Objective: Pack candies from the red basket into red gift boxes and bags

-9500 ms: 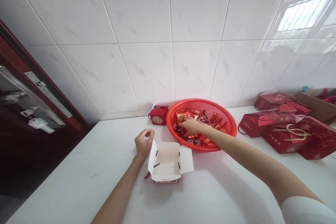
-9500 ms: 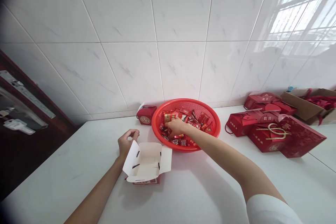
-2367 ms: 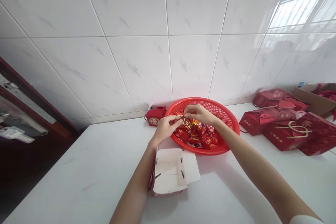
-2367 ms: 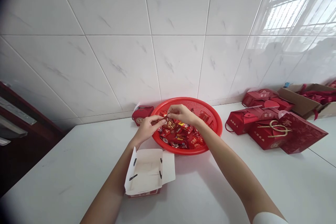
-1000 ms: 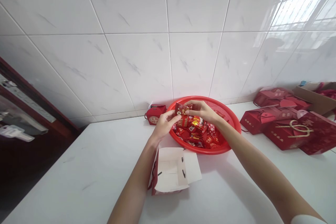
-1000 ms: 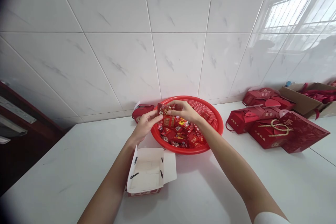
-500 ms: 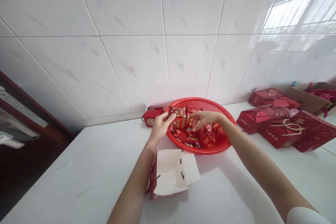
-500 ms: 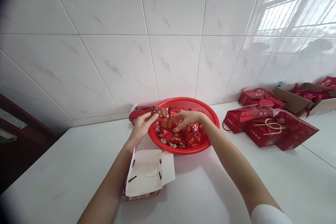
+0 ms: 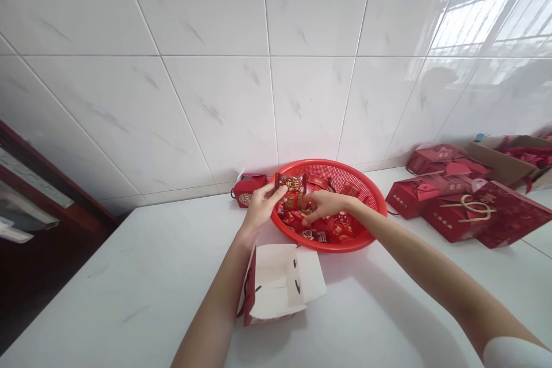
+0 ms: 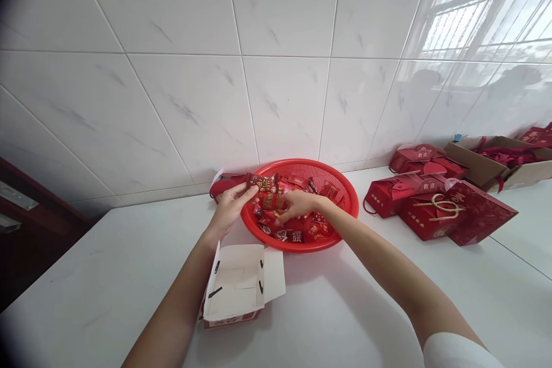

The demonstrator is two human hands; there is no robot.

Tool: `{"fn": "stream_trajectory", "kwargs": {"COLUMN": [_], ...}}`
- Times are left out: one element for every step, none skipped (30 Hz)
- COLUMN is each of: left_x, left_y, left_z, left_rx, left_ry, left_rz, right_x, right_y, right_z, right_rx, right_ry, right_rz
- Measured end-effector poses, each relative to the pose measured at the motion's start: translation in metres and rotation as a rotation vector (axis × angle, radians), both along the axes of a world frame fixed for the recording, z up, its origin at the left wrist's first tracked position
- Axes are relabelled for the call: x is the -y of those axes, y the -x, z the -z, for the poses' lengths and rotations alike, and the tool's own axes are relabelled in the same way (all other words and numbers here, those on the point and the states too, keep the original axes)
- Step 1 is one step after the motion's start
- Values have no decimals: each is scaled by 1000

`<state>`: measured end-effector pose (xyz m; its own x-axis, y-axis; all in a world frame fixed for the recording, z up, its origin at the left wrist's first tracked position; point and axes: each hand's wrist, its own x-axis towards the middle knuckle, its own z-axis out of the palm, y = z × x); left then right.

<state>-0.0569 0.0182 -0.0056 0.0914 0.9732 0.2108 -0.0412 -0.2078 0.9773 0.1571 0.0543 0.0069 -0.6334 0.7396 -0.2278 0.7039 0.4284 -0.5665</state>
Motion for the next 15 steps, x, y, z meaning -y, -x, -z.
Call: {"fn": "stream_trajectory", "kwargs": {"left_x": [-1,-1,-2,-2,-3,-4,-4,-5,-5,-5,-6,-6,-5,-5,-4], "left_y": [0,0,0,1,1,1,1,2,2,2,2,2,2,2,2], "left_z": [1,1,1,2,2,3,3,3,3,3,3,3,3,3,2], "left_rx": [12,30,53,77,101,123,141,154,164,171,176,180,182,181,176], "left_ry": [2,5,10,16,24,31,37,41,43,44,45,44,42,39,37], "left_rz": [-2,-4,-4,-3,-4,-6,-9,-13,-17,-19,-18,-14,-11,-9,-8], "right_x": [-1,-3,-5,-7,-10,-13,-17,-21,-25,-29,-33,-37,-39,-42,-43], "right_y": [0,0,1,1,1,1,1,0,0,0,0,1,3,4,6], "right_z": [-1,-1,0,0,1,3,5,7,10,13,16,19,21,23,24], "right_rx": [-80,-149,-194,-214,-214,-204,-188,-169,-148,-126,-107,-90,-77,-70,-68], "right_ry": [-32,-74,-123,-171,-213,-242,-258,-260,-255,-245,-231,-215,-199,-186,-173], "right_rz": [30,73,124,180,237,289,328,350,358,355,342,322,299,275,251]}}
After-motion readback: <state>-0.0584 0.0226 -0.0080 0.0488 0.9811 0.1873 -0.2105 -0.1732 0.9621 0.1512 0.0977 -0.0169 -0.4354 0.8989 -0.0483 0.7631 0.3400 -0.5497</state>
